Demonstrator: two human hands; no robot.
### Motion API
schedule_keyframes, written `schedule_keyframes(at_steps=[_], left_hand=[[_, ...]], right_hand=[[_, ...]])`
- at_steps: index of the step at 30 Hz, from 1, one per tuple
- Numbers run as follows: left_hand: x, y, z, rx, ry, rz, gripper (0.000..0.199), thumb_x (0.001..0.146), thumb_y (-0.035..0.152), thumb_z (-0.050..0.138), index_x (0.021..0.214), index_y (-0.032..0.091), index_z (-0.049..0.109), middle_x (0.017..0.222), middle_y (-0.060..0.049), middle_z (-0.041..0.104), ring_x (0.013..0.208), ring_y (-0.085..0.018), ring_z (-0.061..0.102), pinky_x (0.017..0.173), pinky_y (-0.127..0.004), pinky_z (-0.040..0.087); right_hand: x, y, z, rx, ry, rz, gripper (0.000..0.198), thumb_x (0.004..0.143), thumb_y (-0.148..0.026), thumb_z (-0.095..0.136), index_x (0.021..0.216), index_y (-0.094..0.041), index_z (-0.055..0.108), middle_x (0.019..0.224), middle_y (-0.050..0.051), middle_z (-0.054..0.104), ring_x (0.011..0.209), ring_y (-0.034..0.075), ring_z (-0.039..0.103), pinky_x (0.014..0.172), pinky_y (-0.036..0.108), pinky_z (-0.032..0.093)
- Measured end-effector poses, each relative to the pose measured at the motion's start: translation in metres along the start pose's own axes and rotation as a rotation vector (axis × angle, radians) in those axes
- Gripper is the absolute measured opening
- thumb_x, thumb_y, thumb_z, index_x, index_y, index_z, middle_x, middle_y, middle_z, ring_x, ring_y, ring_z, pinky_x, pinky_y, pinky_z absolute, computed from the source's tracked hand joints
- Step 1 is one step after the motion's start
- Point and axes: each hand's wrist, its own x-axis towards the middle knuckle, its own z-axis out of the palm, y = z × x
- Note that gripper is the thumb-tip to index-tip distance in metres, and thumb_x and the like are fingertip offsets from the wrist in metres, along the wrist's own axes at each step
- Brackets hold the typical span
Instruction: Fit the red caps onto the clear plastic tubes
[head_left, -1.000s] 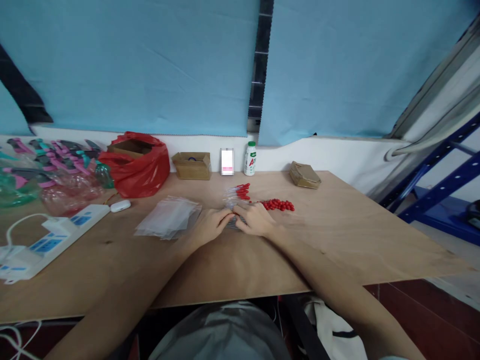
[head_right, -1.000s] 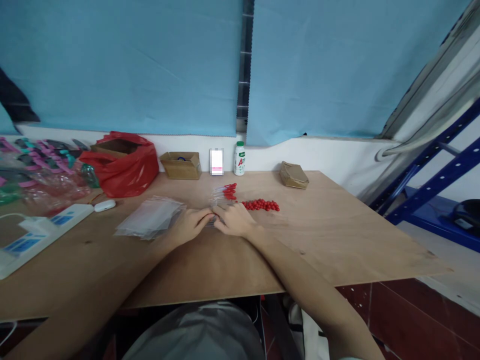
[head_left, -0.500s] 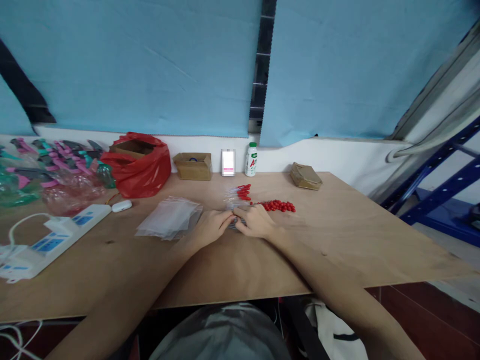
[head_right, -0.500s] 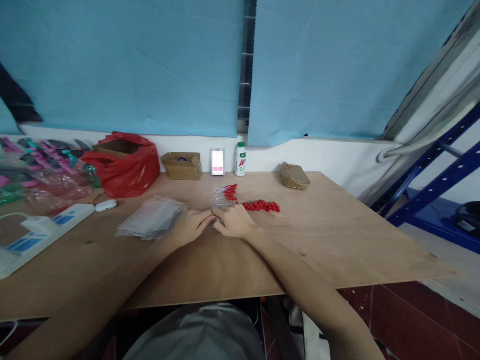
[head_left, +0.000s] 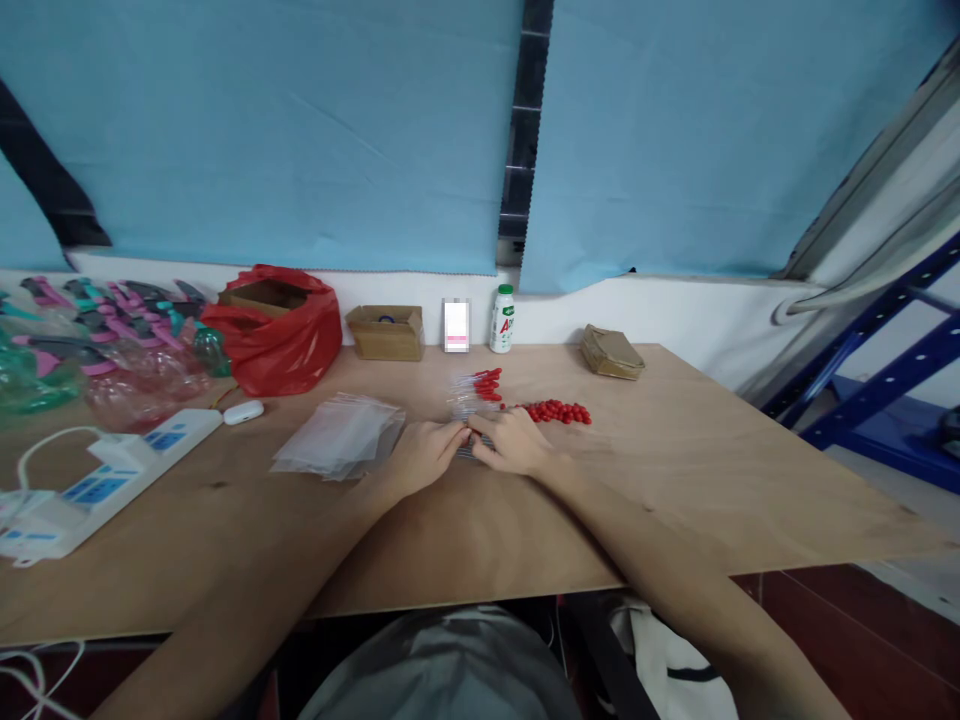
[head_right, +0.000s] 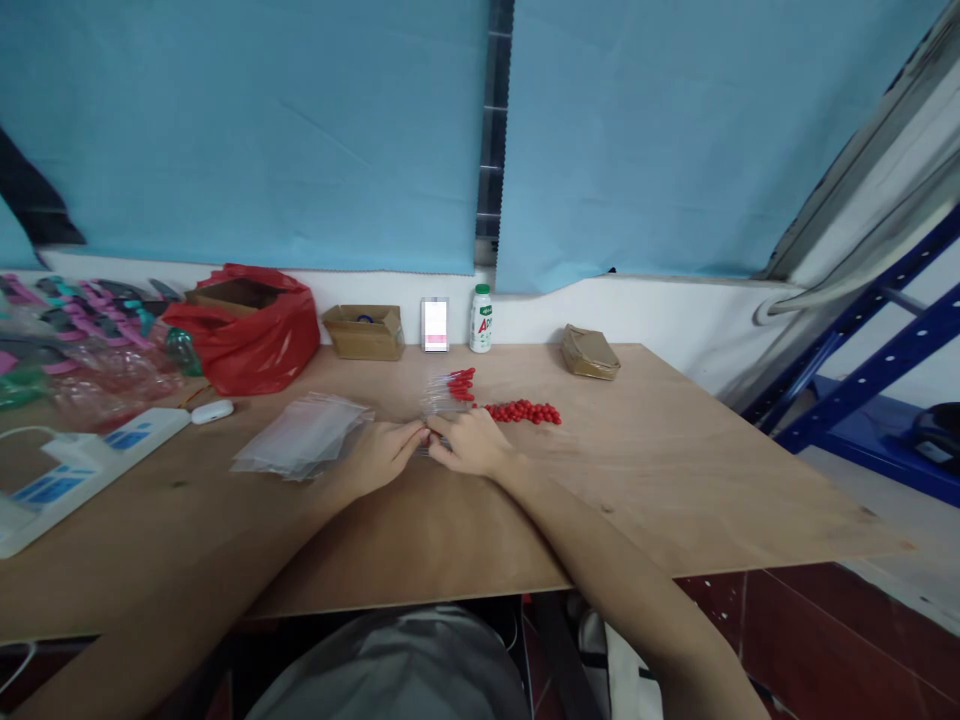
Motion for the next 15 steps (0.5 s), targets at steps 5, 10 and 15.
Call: schedule_keyframes(at_steps=[5,10,15], left_hand=[[-0.0003,0.0011,0.0018,0.017,0.007,-0.002,0.037,0.111,0.034,0.038,0.104,0.021,0.072,0.093,-0.008,0.08,0.078,-0.021,0.074,0.07,-0.031,0.045],[0.0,0.0007,0.0023,-0.011,0.024,0.033,0.033,0.11,0.034,0.043,0.106,0.023,0.074,0.092,-0.007,0.08,0.077,-0.02,0.073,0.069,-0.03,0.044],[0.0015,-0.0035,-0.0018,-0.082,0.014,0.093,0.033,0.11,0.034,0.042,0.106,0.021,0.072,0.093,-0.005,0.08,0.079,-0.019,0.073,0.069,-0.029,0.042]], right_hand=[[0.0009,-0.0042,-0.0009,0.013,0.016,0.012,0.021,0.095,-0.03,0.05,0.094,-0.02,0.068,0.088,0.005,0.075,0.067,0.017,0.057,0.063,0.029,0.021],[0.0015,-0.0084,-0.0006,0.025,0.063,0.011,0.017,0.09,-0.025,0.051,0.089,-0.019,0.067,0.085,0.005,0.073,0.066,0.016,0.054,0.062,0.03,0.021],[0.0019,-0.0084,0.0029,0.02,0.112,-0.029,0.015,0.087,-0.022,0.05,0.088,-0.019,0.065,0.082,0.005,0.07,0.065,0.016,0.051,0.062,0.031,0.023]])
